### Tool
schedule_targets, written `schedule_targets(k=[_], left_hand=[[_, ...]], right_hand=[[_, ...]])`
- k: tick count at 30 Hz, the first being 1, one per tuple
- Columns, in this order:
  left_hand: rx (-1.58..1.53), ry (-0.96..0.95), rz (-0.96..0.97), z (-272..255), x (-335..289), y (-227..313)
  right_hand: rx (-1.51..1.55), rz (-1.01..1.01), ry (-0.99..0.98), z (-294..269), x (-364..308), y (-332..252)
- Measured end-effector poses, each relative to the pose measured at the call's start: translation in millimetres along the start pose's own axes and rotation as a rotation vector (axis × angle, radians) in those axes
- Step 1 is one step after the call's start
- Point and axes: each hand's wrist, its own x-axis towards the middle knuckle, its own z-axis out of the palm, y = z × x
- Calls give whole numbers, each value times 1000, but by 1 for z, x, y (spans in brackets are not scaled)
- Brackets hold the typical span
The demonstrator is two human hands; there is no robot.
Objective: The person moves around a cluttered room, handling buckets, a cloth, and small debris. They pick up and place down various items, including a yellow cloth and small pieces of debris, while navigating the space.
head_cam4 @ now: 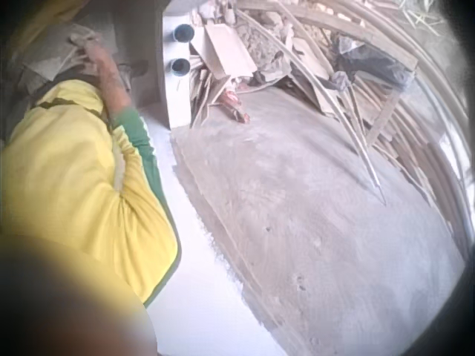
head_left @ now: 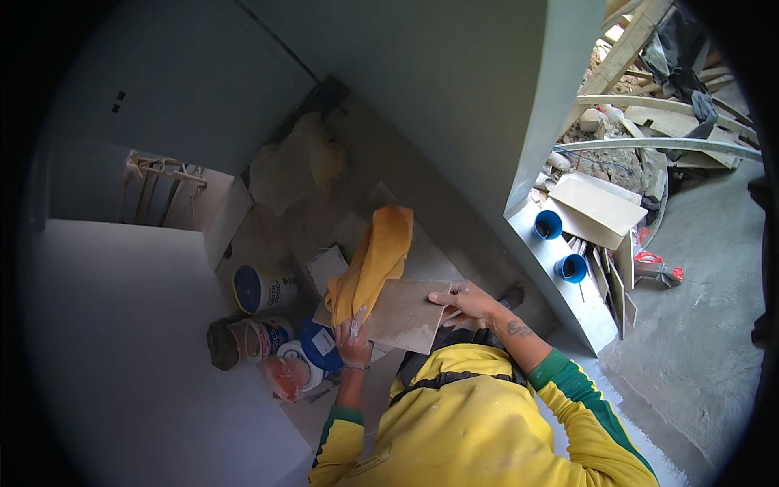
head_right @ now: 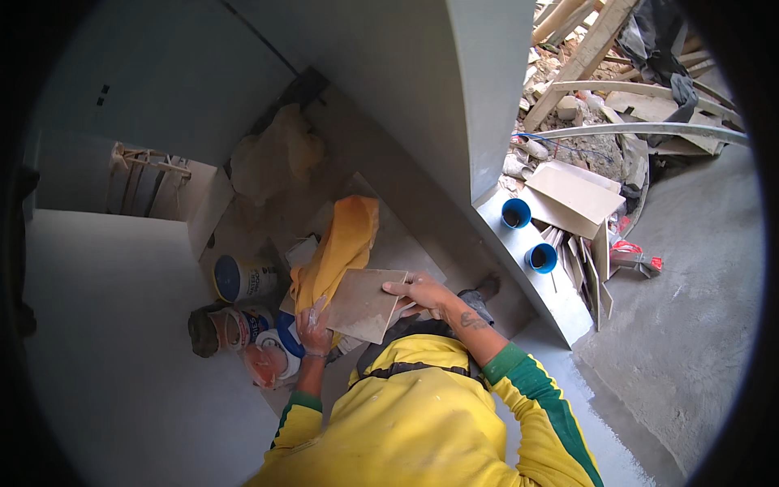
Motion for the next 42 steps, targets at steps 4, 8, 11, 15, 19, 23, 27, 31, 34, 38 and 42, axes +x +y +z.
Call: schedule_targets(k=[4, 8, 11, 15, 19, 23, 27, 31, 34, 38, 42], left_hand=[[-32, -16, -50, 10, -44, -48], [-107, -133, -139, 20, -79, -87], [-230, -249, -175, 20, -94, -109], [-377, -382, -193, 16, -94, -134], [-491, -469, -215, 13, -86, -155], [-540, -477, -239, 13, -85, -189], [-641, -484, -393, 13, -102, -237], [-763, -287, -606, 22, -126, -256], [-974, -107, -831, 30, -144, -255], [-1089, 194, -1112, 35, -178, -254], [-962, 482, -1373, 36, -232, -247]], right_hand=[[-29, 60, 63, 42, 16, 21], [-112, 2, 154, 80, 16, 24], [-179, 22, 217, 104, 15, 18], [-292, -28, 242, 123, 22, 10], [-364, -79, 253, 129, 31, 4], [-458, -110, 292, 133, 33, 0], [-592, -125, 352, 133, 32, -3], [-841, -234, 449, 129, 32, -2], [-1042, -262, 564, 129, 33, 4], [-1259, -336, 622, 132, 39, 14], [-1229, -299, 678, 136, 53, 26]])
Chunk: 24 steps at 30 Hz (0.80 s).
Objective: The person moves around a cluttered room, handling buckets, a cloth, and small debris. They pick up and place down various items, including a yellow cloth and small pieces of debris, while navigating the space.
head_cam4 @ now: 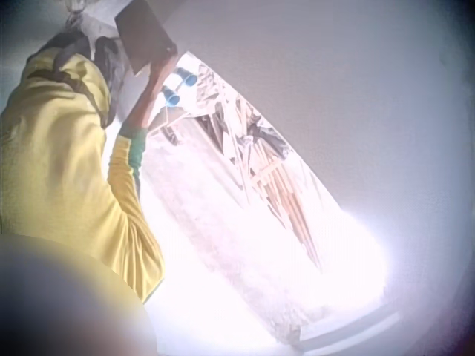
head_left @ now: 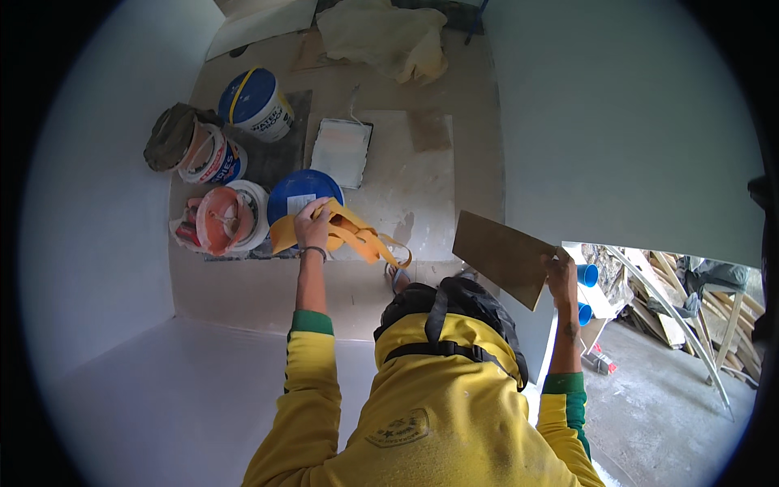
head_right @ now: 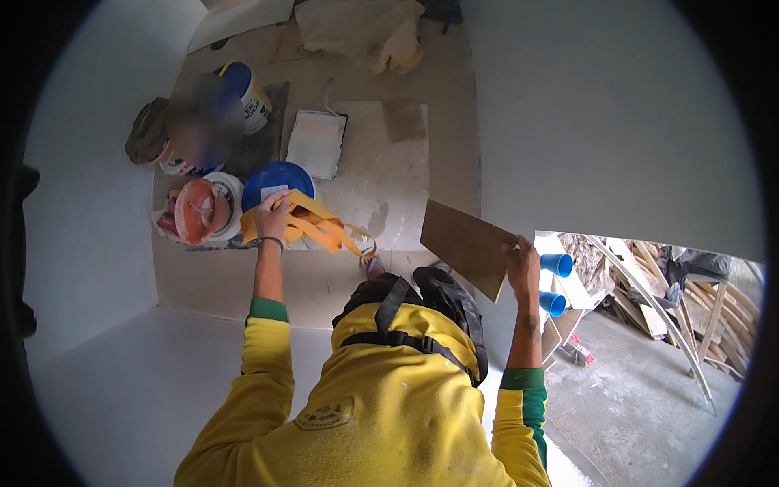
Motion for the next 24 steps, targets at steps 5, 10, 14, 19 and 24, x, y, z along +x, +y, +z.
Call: schedule_targets(k=[5, 10, 14, 19, 24], left_hand=[[237, 291, -130, -42, -57, -42], [142, 374, -395, -53, -128, -83], [-59, 475, -689, -37, -175, -122], [-35, 712, -727, 33, -242, -133], [91, 721, -1077, 129, -281, -162]], right_hand=[[411, 189, -76, 30, 20, 6], [569, 279, -341, 84, 80, 19], [415, 266, -444, 170, 166, 25], [-383, -312, -249, 340, 280, 22], [-489, -606, -147, 483, 333, 28]])
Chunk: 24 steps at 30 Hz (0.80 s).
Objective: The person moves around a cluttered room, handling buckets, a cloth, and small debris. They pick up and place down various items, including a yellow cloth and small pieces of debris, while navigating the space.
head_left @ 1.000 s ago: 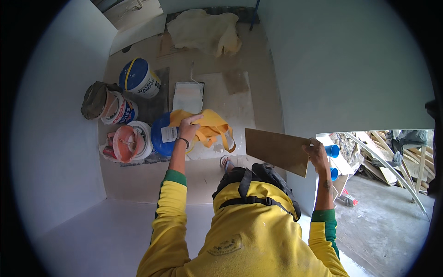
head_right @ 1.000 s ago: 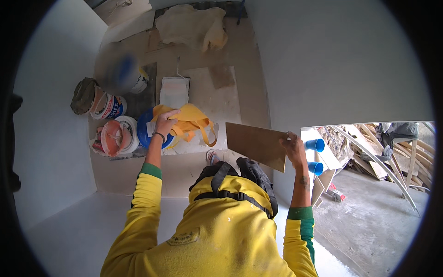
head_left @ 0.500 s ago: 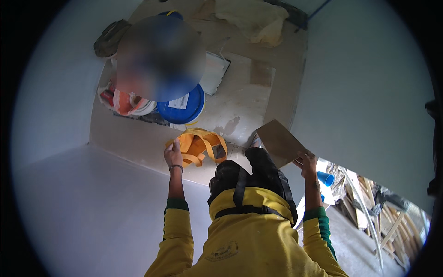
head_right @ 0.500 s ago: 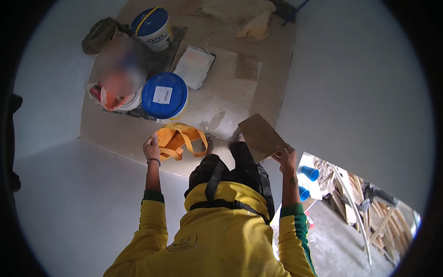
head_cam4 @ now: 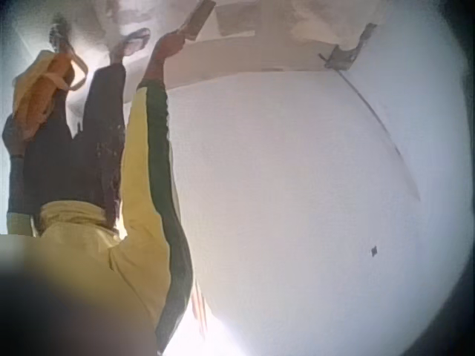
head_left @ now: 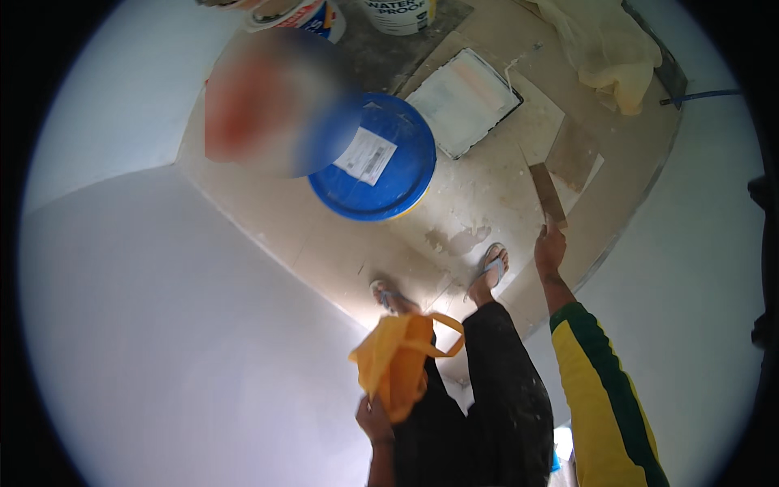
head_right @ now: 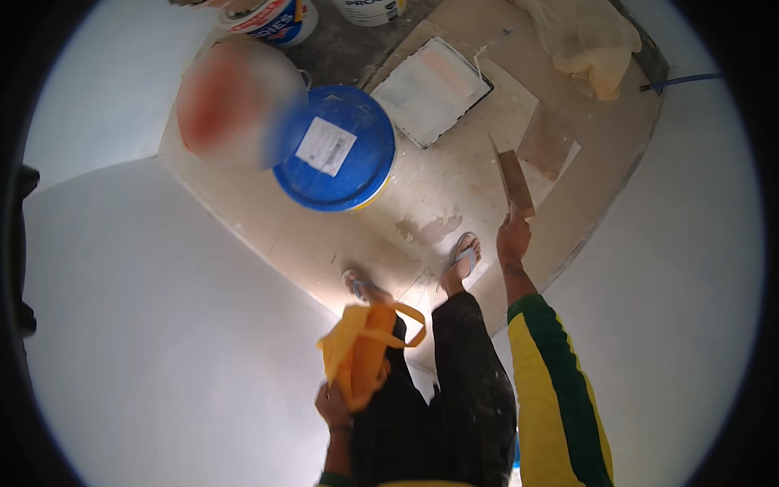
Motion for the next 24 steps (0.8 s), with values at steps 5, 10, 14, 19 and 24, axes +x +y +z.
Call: schedule_targets(k=[5, 10, 14, 19, 24], left_hand=[[-129, -75, -66, 14, 1, -10], [630, -558, -6, -50, 14, 35], [959, -920, 35, -83, 50, 60], [955, -691, 798, -80, 76, 58], [498, -730, 727, -83, 69, 77]], right_hand=[[-93, 15, 18, 41, 10, 19], [-197, 39, 66, -44, -19, 48], [-237, 160, -188, -142, -77, 54], [-111, 296, -104, -226, -159, 57], [-59, 331, -156, -270, -198, 82]])
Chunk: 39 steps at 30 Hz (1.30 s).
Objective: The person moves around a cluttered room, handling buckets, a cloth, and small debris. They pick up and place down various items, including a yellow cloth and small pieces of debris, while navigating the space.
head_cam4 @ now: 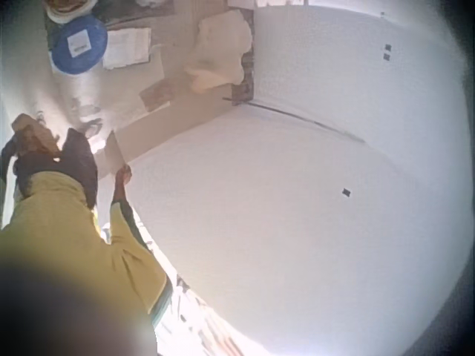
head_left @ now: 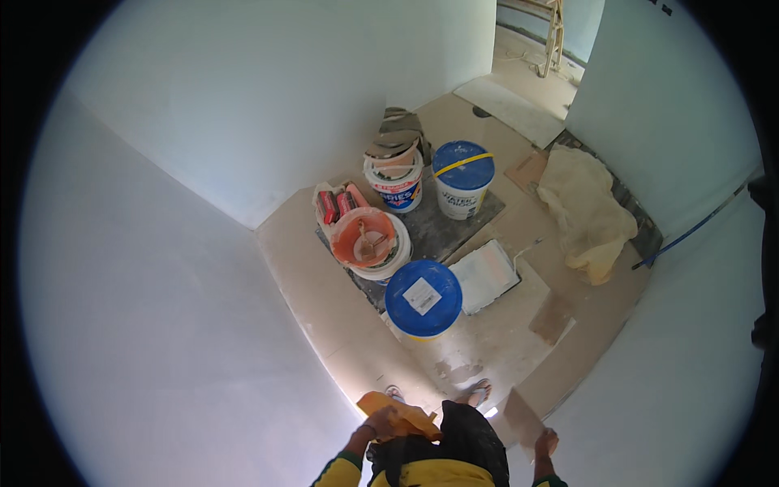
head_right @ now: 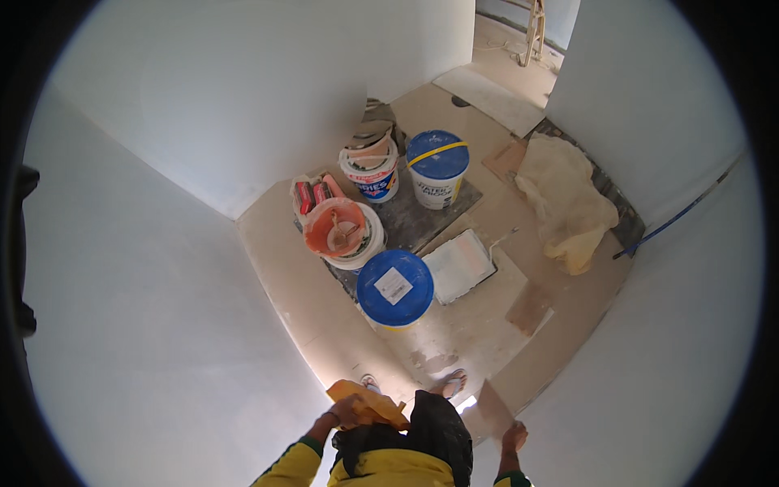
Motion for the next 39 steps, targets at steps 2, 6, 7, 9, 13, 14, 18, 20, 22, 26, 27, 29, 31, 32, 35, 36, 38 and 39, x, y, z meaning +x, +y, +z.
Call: schedule_targets(k=[2, 6, 7, 9, 13, 14, 18, 20, 22, 26, 27, 29, 31, 32, 35, 36, 38, 39], left_hand=[[183, 60, 172, -18, 5, 23], [249, -35, 94, -51, 24, 98], [-32, -82, -85, -58, 31, 119], [-191, -102, -203, -67, 41, 163], [123, -249, -16, -66, 64, 250], [158, -342, -43, -67, 76, 271], [253, -78, 129, -59, 134, 341], [-13, 85, 295, -46, 163, 368], [32, 197, 480, -38, 203, 401], [-199, 407, 391, -39, 254, 470], [-267, 368, 352, -43, 267, 489], [-412, 344, 395, -75, 311, 527], [-572, 282, 495, -88, 340, 554], [-771, 166, 363, -93, 355, 564], [-1179, -92, -21, -117, 406, 574], [-1143, -183, -112, -116, 416, 574], [-1037, -315, -332, -110, 437, 576], [-907, -371, -241, -105, 448, 578]], right_hand=[[88, 57, -46, -7, 1, 21], [18, -68, -112, -19, 17, 64], [49, -69, -120, -23, 22, 73], [137, -80, -115, -30, 35, 83], [140, -121, -66, -46, 72, 89], [150, -124, -67, -51, 84, 89], [189, -121, -32, -78, 139, 95], [95, -103, -63, -101, 172, 102], [46, -82, -103, -120, 210, 98], [123, -25, -51, -171, 258, 85], [90, -11, -28, -188, 269, 82], [51, -46, 15, -215, 306, 61], [83, 4, 11, -240, 331, 45], [118, 33, 19, -253, 340, 38], [216, 51, 91, -271, 370, 12], [182, 53, 72, -275, 381, 5], [146, 29, 33, -278, 407, -8], [140, 18, 25, -279, 424, -15]])
